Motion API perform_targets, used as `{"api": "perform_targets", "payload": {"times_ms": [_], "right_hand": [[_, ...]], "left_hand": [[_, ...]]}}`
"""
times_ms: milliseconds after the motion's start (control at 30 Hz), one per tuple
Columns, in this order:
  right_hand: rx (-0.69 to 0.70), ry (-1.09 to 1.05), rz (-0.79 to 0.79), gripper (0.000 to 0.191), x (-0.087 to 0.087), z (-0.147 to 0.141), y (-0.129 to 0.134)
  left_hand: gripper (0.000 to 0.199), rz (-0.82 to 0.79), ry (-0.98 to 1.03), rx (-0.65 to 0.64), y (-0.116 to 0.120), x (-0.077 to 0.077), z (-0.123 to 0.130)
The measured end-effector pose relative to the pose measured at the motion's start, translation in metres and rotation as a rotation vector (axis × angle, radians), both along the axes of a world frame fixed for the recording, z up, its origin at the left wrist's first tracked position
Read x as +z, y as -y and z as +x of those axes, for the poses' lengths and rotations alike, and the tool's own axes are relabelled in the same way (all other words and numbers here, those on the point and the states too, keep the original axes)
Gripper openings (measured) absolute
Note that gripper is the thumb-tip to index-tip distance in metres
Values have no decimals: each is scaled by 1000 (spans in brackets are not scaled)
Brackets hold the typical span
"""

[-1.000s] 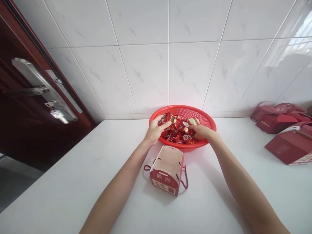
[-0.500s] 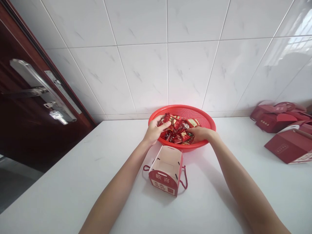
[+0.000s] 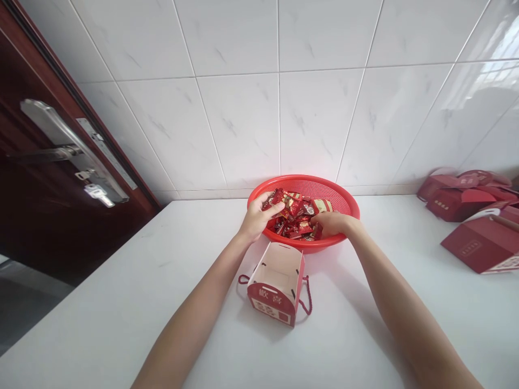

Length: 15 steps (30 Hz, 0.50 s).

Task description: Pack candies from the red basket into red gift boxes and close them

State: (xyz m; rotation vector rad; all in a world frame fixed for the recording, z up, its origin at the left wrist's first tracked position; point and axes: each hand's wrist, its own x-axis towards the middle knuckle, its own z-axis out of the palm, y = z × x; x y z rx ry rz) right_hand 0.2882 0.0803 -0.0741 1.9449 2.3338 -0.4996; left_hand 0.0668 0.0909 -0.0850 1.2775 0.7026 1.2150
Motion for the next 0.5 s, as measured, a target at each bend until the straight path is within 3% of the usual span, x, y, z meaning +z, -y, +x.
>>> {"api": "perform_targets", "payload": {"times_ms": [133,500], "right_hand": [[0,27,-86,24,4,-3,1],[-26,20,-64,14,-2,-1,-2]], "left_hand": [[48,9,-7,7,0,1,0],[47,29,-2,10,0,1,0]]}}
